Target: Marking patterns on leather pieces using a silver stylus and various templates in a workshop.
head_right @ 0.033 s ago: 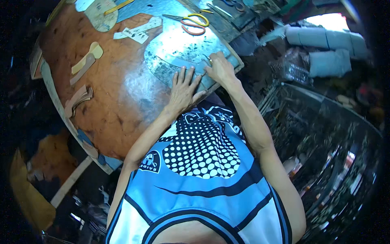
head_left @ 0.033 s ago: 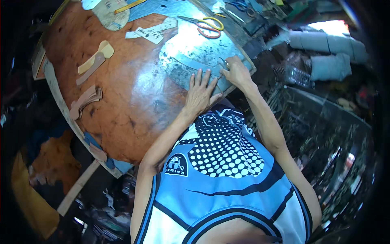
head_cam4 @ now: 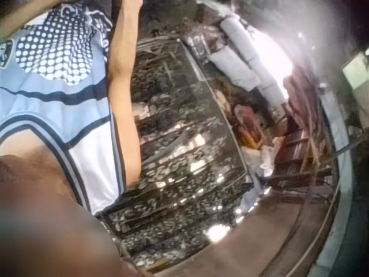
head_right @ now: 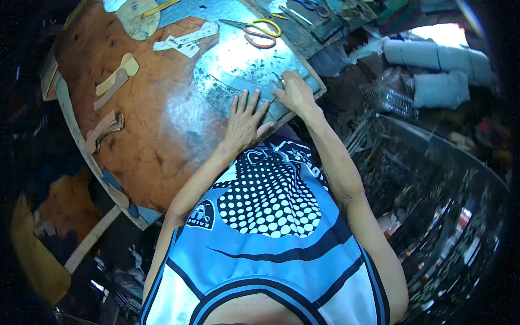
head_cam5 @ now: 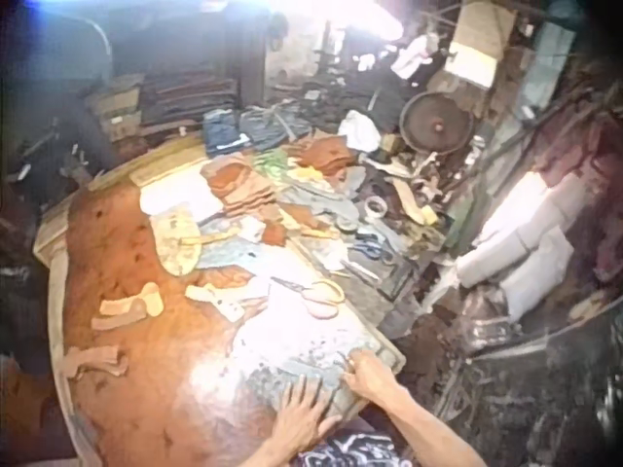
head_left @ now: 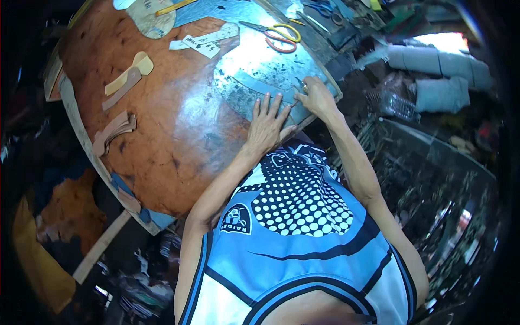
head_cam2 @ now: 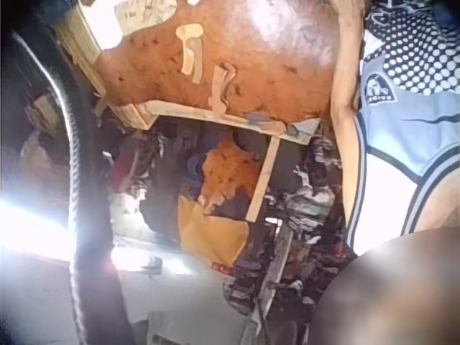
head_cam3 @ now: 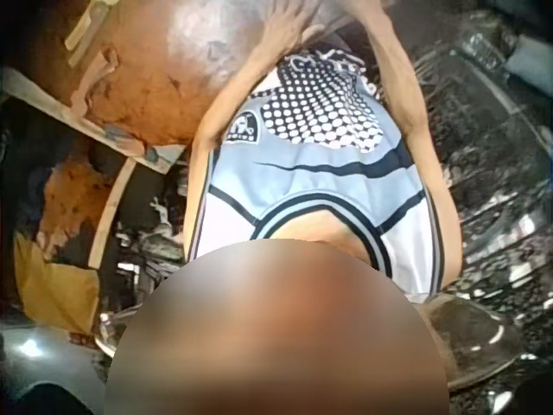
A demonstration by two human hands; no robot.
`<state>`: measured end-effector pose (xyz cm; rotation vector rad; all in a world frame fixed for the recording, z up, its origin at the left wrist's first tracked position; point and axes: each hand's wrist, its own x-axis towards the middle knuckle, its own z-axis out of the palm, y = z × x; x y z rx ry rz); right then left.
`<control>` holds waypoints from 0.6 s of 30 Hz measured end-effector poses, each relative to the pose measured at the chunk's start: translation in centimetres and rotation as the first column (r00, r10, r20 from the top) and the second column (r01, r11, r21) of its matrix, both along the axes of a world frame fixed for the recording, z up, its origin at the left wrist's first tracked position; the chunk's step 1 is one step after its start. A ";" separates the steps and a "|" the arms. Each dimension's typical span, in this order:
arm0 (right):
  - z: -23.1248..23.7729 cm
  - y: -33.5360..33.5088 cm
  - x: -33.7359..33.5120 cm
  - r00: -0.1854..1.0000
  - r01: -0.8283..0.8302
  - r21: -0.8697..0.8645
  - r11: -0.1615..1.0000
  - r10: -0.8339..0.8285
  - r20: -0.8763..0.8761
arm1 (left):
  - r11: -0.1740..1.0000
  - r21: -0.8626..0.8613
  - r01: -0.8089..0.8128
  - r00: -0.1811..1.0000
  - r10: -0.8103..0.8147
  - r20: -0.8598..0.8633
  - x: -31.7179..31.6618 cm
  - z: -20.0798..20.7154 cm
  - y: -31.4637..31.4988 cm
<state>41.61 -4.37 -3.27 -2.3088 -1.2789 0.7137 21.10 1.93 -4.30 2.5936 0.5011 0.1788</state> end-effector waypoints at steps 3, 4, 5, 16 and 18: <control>0.3 0.2 1.4 0.983 0.012 0.055 0.998 -0.002 -0.183 | 0.998 0.012 -0.061 0.996 0.061 0.059 -0.4 0.8 0.3; 1.5 0.7 1.2 0.872 0.069 -0.020 0.997 -0.071 -0.484 | 0.994 0.034 -0.107 0.993 0.105 0.047 -1.0 1.3 -0.3; 2.2 0.8 1.0 0.671 0.088 -0.119 0.989 -0.147 -0.727 | 0.933 -0.206 -0.296 0.939 0.323 0.116 -1.3 1.7 -1.6; 1.8 -1.3 2.0 0.206 0.201 -0.104 0.974 -0.146 -0.968 | -0.226 -0.971 -0.073 0.211 0.948 -0.237 4.5 2.9 -3.9; 2.7 -0.8 1.4 0.173 0.185 -0.129 0.974 -0.162 -0.971 | -0.135 -0.967 -0.214 0.248 0.950 -0.188 3.3 2.2 -4.2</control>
